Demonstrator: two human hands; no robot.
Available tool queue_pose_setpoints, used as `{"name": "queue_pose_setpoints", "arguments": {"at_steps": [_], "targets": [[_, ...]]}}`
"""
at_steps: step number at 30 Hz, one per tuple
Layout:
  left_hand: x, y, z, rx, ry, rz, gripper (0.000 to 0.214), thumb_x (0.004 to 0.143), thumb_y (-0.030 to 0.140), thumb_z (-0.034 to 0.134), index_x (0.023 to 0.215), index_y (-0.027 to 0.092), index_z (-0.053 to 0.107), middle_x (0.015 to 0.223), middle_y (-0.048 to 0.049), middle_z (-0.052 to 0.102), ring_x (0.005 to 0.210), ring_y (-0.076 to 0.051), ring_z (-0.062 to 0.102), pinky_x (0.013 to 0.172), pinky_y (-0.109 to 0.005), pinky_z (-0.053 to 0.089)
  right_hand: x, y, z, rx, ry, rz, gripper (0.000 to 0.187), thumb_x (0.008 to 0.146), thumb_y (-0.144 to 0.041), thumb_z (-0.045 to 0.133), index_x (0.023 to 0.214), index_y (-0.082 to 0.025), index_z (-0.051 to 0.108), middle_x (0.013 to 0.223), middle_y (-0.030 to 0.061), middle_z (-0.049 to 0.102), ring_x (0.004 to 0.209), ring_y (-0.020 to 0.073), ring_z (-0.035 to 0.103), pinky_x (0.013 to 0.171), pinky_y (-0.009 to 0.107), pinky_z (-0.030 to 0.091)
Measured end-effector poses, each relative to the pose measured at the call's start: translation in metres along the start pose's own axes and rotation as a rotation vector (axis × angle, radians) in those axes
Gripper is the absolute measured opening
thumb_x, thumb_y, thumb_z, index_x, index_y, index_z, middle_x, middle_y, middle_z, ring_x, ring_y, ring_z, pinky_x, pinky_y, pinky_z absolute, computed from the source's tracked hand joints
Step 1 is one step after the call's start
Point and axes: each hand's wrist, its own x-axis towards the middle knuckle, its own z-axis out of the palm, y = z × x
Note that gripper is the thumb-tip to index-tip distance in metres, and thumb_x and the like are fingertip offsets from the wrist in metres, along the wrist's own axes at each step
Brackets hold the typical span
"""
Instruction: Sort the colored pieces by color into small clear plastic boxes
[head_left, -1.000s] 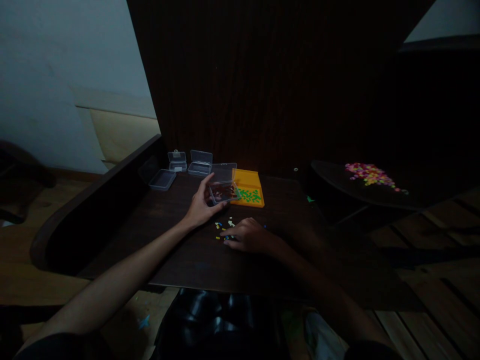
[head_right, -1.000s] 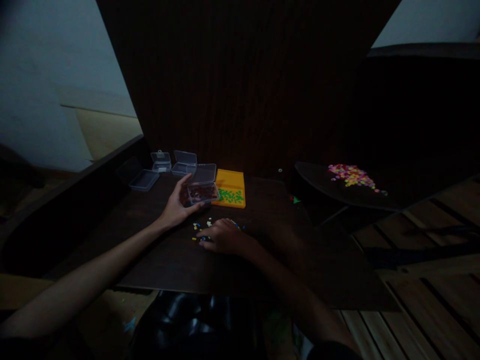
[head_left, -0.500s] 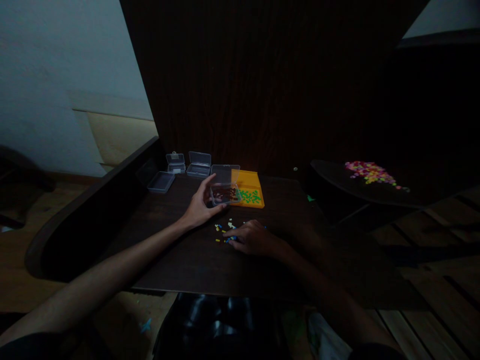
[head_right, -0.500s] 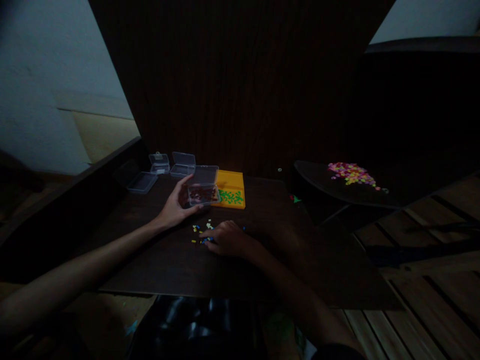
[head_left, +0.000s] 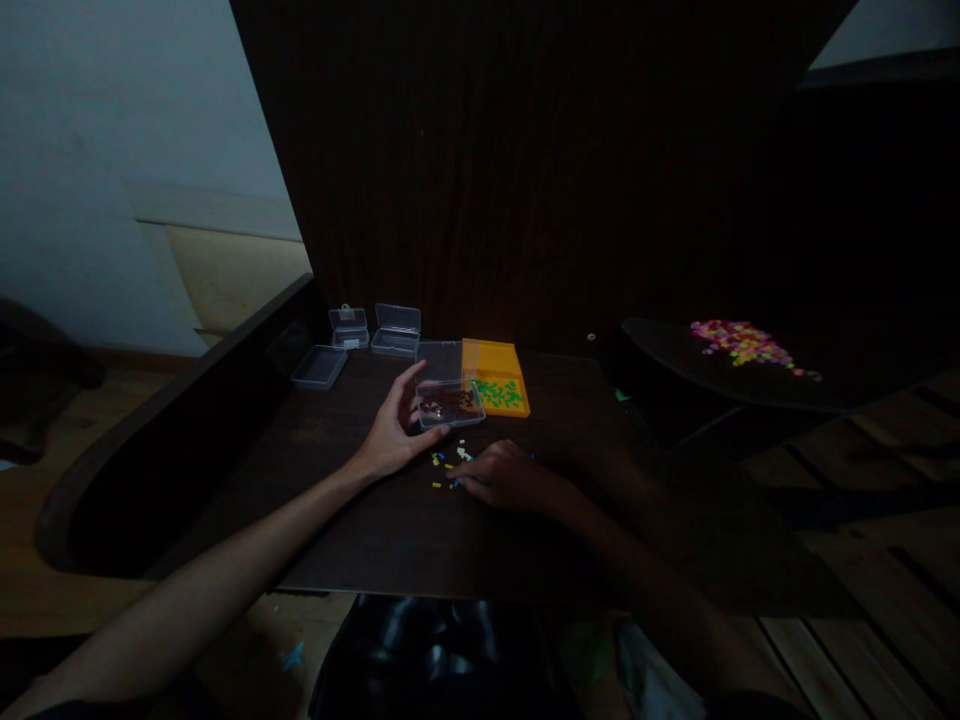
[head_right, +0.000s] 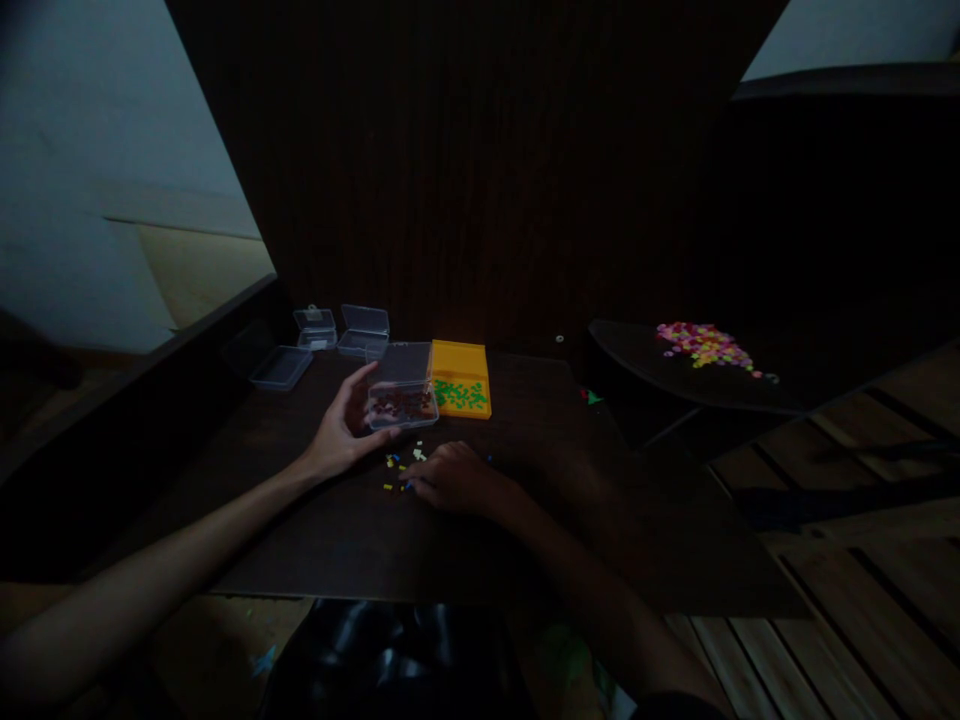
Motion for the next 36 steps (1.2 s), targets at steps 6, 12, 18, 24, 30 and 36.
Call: {"name": "queue_pose_setpoints", "arguments": {"at_steps": [6,12,18,24,30,36], "targets": [[-0.001,0.003,0.001,0.006,0.009,0.028,0.092,0.069,0.031,0.082,0.145,0.027,0.029,0.131,-0.0136,0.053,0.105,-0.024,0.064,0.089,-0.043,0.057,-0.001,0.005,0.004,-0.035,0.006,0.029,0.029,0.092,-0.030,0.053,0.114,-0.027,0.071,0.090,0.0071,0.074,0.088,0.0209,0.065,0.076,0.030,0.038],[0.002,0.004,-0.001,-0.001,0.034,0.046,0.093,0.067,0.030,0.083,0.144,0.027,0.031,0.129,-0.0130,0.053,0.105,-0.024,0.063,0.089,-0.042,0.057,-0.001,0.003,0.000,-0.037,0.014,0.030,0.027,0.090,-0.030,0.056,0.112,-0.029,0.072,0.090,0.0057,0.074,0.088,0.0199,0.064,0.075,0.029,0.037],[0.002,0.005,-0.001,-0.012,0.025,0.039,0.094,0.067,0.030,0.083,0.144,0.026,0.029,0.129,-0.0134,0.053,0.107,-0.024,0.062,0.089,-0.042,0.057,-0.001,0.001,-0.002,-0.042,-0.003,0.065,0.027,0.090,-0.032,0.056,0.111,-0.029,0.072,0.091,0.0064,0.074,0.090,0.0212,0.063,0.076,0.030,0.037],[0.002,0.003,-0.001,0.002,0.017,0.040,0.093,0.068,0.032,0.082,0.145,0.026,0.029,0.129,-0.0135,0.054,0.110,-0.026,0.062,0.092,-0.043,0.056,-0.003,0.004,0.000,0.013,0.011,0.028,0.025,0.092,-0.032,0.055,0.109,-0.026,0.072,0.089,0.0062,0.074,0.088,0.0196,0.063,0.077,0.029,0.038],[0.002,0.003,0.000,-0.007,0.018,0.042,0.093,0.068,0.030,0.082,0.145,0.026,0.029,0.130,-0.0139,0.053,0.110,-0.025,0.062,0.094,-0.045,0.055,-0.009,0.004,-0.018,0.329,0.200,-0.163,0.023,0.090,-0.032,0.059,0.104,-0.022,0.074,0.077,0.0008,0.073,0.063,0.0100,0.059,0.072,0.024,0.041],[-0.001,0.004,0.003,-0.067,-0.008,0.020,0.093,0.067,0.026,0.083,0.144,0.026,0.029,0.130,-0.0150,0.053,0.114,-0.027,0.061,0.094,-0.044,0.054,0.002,0.009,-0.058,0.341,0.342,-0.168,0.026,0.089,-0.033,0.059,0.101,-0.015,0.075,0.053,-0.0039,0.056,0.047,0.0073,0.043,0.049,0.020,0.031]]}}
